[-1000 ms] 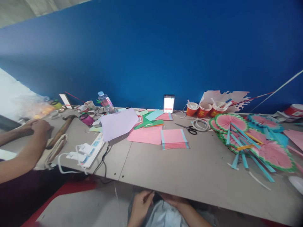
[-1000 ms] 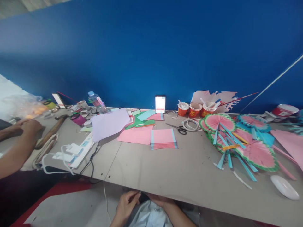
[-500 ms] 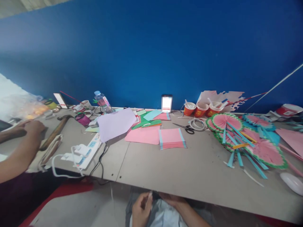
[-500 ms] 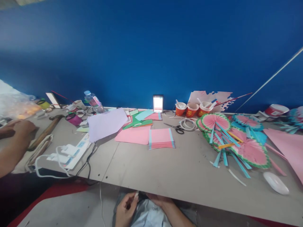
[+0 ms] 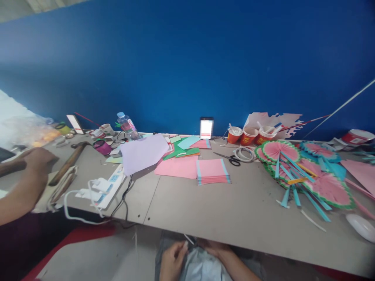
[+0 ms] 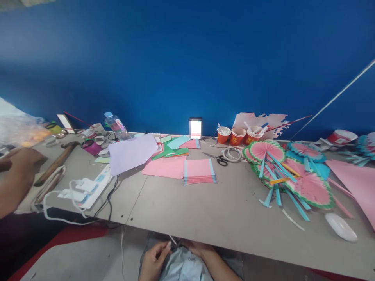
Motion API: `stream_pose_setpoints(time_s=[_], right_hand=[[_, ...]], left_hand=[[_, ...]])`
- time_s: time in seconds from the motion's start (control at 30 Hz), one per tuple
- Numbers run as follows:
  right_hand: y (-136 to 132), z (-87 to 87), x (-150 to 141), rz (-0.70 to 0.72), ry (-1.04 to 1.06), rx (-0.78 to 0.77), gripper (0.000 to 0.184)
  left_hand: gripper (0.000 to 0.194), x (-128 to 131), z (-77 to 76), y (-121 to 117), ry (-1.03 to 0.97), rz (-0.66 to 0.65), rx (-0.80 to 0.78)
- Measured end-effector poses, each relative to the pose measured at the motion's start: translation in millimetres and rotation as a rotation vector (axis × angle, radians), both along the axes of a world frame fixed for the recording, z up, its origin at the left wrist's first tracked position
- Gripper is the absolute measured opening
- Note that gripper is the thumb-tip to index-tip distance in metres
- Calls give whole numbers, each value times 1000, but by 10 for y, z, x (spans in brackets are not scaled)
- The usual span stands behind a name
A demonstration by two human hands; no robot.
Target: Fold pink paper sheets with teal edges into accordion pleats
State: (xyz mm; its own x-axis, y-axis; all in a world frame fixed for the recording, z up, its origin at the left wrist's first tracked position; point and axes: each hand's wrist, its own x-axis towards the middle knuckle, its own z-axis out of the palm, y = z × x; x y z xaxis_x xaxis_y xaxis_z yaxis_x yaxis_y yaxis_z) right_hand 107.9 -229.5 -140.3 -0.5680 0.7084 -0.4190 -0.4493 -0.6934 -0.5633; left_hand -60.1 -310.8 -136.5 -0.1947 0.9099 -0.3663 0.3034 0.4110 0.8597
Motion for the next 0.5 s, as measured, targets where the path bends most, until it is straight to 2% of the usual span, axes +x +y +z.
stream_pose_setpoints(time_s=[0.13,0.27,0.4,0.5], right_hand=[[-11,11,-93,61,-1,9,37],[7,120,-148,86,-30,33,40],[48,242,-110,76,-47,79,45],[56,228,-85,72,-83,144,45]], left_hand=[[65,-18,-57,-33,-19,42,-38],[66,36,-132,-72,-34,125,-31],[60,94,-105,-67,-24,127,-9],[59,111,-59,-58,-6,105,-28]])
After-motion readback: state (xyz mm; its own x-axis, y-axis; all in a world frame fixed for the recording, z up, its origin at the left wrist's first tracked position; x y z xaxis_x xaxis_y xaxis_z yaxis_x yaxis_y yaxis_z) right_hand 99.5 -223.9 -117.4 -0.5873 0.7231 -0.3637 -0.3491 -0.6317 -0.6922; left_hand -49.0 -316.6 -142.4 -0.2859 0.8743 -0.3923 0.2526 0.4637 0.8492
